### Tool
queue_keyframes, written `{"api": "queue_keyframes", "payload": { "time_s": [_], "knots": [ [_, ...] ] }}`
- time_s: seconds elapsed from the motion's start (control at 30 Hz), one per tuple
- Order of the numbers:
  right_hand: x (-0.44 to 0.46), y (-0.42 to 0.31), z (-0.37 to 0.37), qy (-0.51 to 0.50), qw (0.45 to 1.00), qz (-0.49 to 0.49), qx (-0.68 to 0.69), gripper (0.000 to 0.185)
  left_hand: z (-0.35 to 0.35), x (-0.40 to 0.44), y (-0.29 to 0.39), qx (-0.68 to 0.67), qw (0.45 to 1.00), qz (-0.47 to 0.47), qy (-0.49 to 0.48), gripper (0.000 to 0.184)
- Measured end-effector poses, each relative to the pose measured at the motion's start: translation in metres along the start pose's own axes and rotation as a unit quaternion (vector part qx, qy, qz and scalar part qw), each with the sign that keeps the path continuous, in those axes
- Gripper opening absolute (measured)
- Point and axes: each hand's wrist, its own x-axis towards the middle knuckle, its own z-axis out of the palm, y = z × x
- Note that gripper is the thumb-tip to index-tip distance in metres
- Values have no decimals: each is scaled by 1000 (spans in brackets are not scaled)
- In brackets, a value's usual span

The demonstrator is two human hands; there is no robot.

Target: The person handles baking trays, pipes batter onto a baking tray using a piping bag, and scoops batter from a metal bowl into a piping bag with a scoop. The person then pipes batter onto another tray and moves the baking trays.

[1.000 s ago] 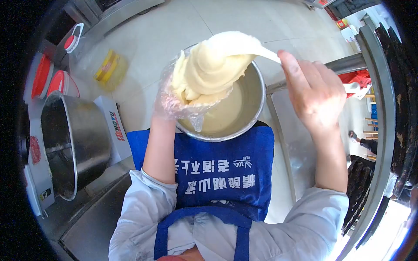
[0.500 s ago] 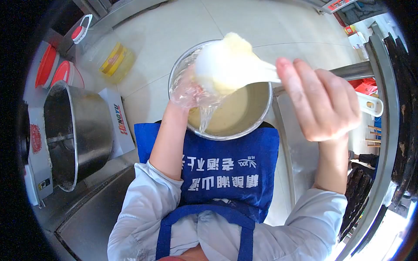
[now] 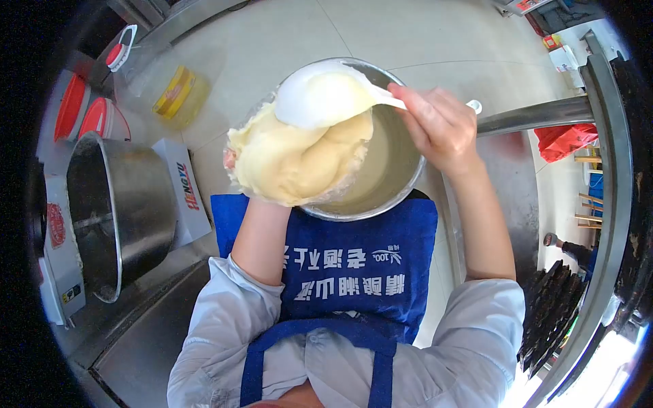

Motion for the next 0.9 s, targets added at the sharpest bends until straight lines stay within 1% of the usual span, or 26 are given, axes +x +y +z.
{"api": "queue_keyframes", "payload": {
  "time_s": [0.13,0.2,0.23,0.27,0.3,0.33,0.37,0.43,0.47,0.53,0.57,0.6,0.63,0.67,0.7,0.73,0.77,0.8,0.83,0.9],
  "knots": [
    [-16,-15,17,12,1000,19,7,35,-4,-4,-7,-86,995,33,-37,84],
    [-31,-24,32,55,995,71,42,32,-6,-3,-10,-125,990,51,-51,85],
    [-37,-33,38,42,992,111,34,29,-7,-2,-11,-144,986,63,-58,85],
    [-44,-40,49,43,992,111,34,29,-7,-2,-12,-157,983,71,-64,85],
    [-51,-47,61,79,986,141,40,29,-6,-3,-13,-167,980,81,-69,85],
    [-57,-56,70,115,977,172,47,29,-6,-8,-14,-166,981,80,-67,85],
    [-60,-65,78,119,977,173,47,29,-5,-11,-11,-158,981,91,-74,86],
    [-65,-79,87,159,954,232,103,27,-5,-17,-5,-137,981,108,-89,88],
    [-67,-78,87,165,952,237,100,27,-4,-20,-3,-127,981,113,-95,89],
    [-70,-76,83,119,933,319,114,28,5,-17,-5,-114,982,109,-106,89],
    [-69,-77,80,110,898,391,167,23,13,-12,-11,117,979,129,-102,69],
    [-75,-72,81,114,898,392,164,23,20,-8,-13,341,924,148,-94,58],
    [-87,-61,85,4,834,498,236,21,21,-8,-9,341,923,149,-98,58],
    [-97,-48,89,-107,744,588,300,23,20,-9,-1,187,972,127,-64,70],
    [-102,-36,89,-245,767,550,219,28,19,-9,3,27,994,99,-27,92],
    [-105,-29,99,-245,767,552,219,28,21,-7,3,26,995,97,-26,92],
    [-109,-25,112,-395,753,513,120,26,24,-7,2,11,995,81,-52,86],
    [-116,-24,127,-533,712,456,21,24,28,-8,3,-4,995,63,-76,81],
    [-128,-22,144,-534,710,458,23,24,32,-7,5,-18,994,47,-101,76],
    [-136,-20,172,-631,693,348,12,23,41,-3,11,-45,987,21,-156,67]
  ]
}}
